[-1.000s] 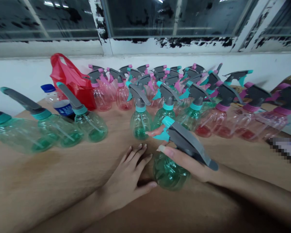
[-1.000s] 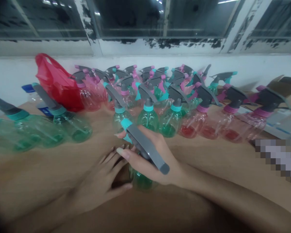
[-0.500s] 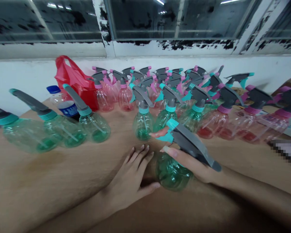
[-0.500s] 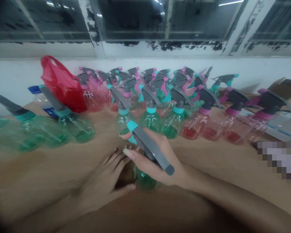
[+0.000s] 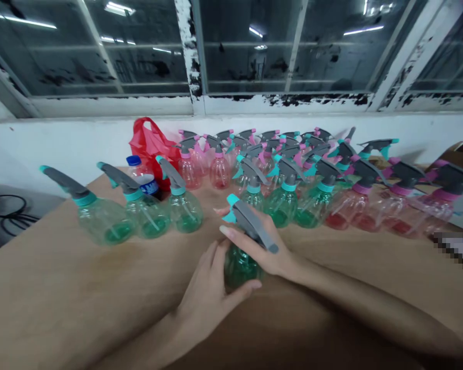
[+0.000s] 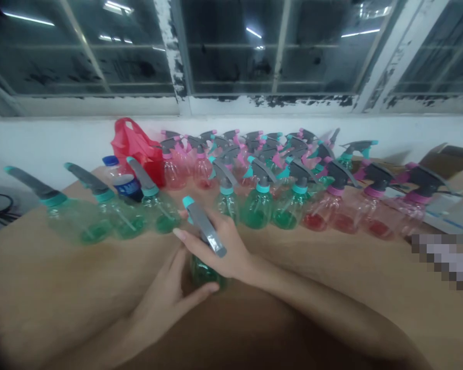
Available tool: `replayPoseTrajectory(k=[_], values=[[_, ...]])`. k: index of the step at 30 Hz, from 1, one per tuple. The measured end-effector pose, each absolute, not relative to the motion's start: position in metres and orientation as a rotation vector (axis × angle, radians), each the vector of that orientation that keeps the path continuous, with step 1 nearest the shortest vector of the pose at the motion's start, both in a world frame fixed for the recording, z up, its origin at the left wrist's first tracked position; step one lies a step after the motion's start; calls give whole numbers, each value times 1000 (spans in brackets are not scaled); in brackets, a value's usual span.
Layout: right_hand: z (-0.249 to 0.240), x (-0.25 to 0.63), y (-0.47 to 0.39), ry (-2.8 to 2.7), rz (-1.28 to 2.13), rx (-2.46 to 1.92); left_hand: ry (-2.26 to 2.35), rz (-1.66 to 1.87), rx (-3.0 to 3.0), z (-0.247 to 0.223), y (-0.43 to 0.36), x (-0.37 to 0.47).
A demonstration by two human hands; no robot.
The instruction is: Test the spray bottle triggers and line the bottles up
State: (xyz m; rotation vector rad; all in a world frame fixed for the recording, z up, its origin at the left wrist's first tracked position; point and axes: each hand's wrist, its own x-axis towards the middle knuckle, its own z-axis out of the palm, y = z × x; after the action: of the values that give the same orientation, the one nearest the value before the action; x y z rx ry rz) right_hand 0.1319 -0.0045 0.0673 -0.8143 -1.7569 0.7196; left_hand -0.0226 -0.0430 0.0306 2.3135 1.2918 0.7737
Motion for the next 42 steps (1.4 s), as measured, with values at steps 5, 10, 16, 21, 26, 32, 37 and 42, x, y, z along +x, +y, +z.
replayPoseTrajectory(k=[5, 10, 16, 21, 26, 32, 37, 42], values=[[75, 108, 17, -1894, 521, -853, 1473, 883, 2466, 31, -26, -49], [98, 133, 22, -2154, 382, -1010, 1610, 793, 2674, 44, -8, -55], [137, 171, 27, -2011, -69, -1151, 1875, 640, 2676, 64, 10, -43], [149, 170, 46, -2035, -436, -1629, 1940, 593, 2724, 72, 26, -35], [138, 160, 57, -2114, -471, -1891, 1990, 572, 2771, 76, 41, -32], [127, 163, 62, -2111, -473, -1870, 2039, 543, 2800, 79, 41, -29], [126, 169, 53, -2111, -502, -1820, 2060, 546, 2872, 78, 8, -20], [130, 178, 30, -2148, -470, -1782, 1733, 771, 2831, 64, -21, -10]])
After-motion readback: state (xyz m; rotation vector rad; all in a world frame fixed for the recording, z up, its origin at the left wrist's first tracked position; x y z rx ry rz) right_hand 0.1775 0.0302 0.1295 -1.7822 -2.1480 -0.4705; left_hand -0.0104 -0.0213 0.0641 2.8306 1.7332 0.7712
